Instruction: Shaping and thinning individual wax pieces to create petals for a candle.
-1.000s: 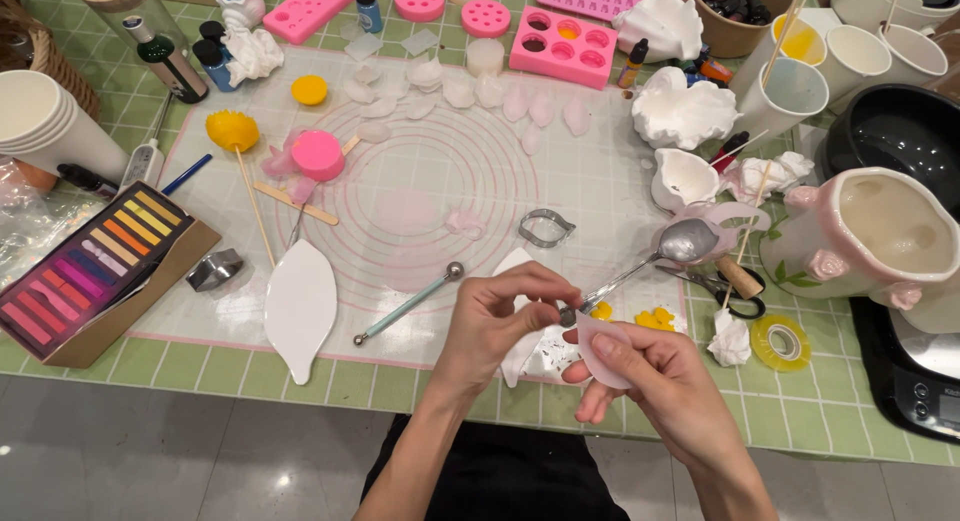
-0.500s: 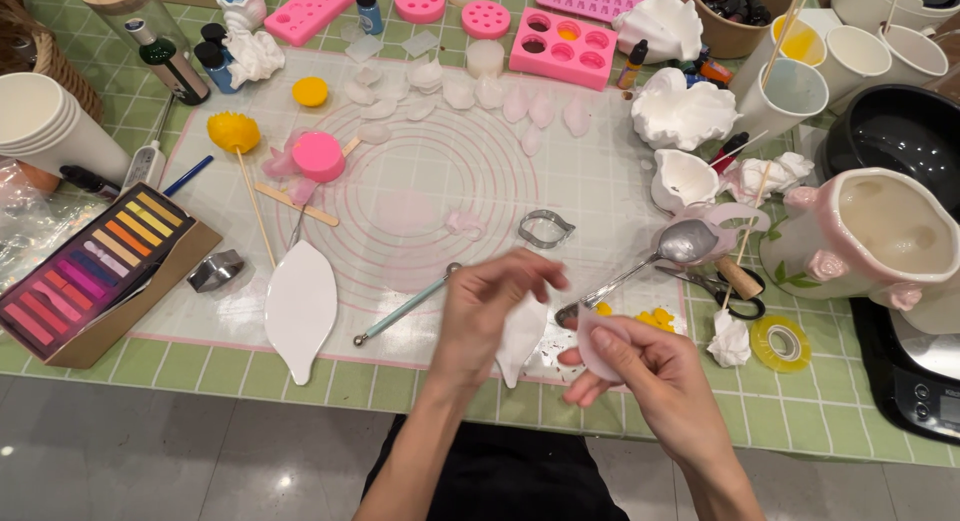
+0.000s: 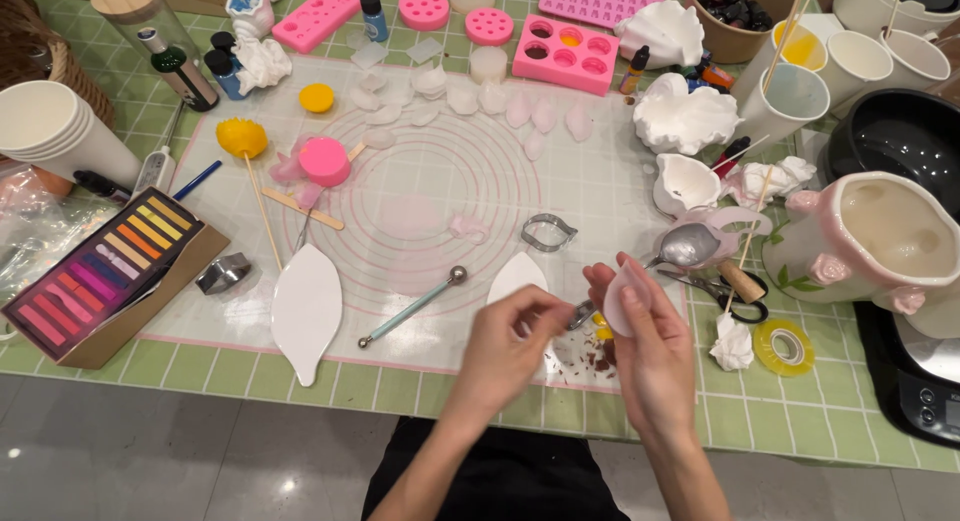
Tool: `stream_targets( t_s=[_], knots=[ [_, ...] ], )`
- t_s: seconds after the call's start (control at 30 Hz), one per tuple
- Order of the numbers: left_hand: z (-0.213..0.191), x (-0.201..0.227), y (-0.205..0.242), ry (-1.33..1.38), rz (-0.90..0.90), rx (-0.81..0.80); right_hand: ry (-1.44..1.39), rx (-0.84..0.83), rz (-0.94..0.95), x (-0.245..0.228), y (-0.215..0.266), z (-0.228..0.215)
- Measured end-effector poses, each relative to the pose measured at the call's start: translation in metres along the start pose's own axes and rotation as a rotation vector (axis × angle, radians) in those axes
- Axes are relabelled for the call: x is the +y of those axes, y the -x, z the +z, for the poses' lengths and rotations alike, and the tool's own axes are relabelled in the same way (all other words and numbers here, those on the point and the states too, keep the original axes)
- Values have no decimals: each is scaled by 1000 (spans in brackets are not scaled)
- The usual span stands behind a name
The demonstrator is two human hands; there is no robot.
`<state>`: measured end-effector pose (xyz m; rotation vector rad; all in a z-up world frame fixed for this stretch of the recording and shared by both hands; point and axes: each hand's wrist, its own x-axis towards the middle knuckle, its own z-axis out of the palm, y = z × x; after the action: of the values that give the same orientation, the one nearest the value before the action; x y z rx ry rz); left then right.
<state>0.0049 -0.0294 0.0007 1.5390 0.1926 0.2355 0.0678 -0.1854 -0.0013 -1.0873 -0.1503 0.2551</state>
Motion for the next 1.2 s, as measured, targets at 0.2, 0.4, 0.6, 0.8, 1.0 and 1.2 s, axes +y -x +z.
stream_targets(
  t_s=[0.2, 0.4, 0.6, 0.8, 1.0, 1.2],
  knots=[
    [21, 21, 1, -72, 108, 106, -121, -107, 20, 14, 6, 12],
    [17, 29, -2, -112, 211, 132, -513, -101, 116, 1, 1, 20],
    [30, 35, 2, -329, 186, 158, -522, -106, 47, 20, -9, 20],
    [8, 31, -4, -482, 373, 291, -617, -13, 176, 12, -13, 27],
    [-17, 52, -12, -620, 597, 245, -587, -294, 335, 40, -19, -6],
    [-35, 50, -34, -544, 370, -173, -77, -192, 462, 10, -15, 6]
  ],
)
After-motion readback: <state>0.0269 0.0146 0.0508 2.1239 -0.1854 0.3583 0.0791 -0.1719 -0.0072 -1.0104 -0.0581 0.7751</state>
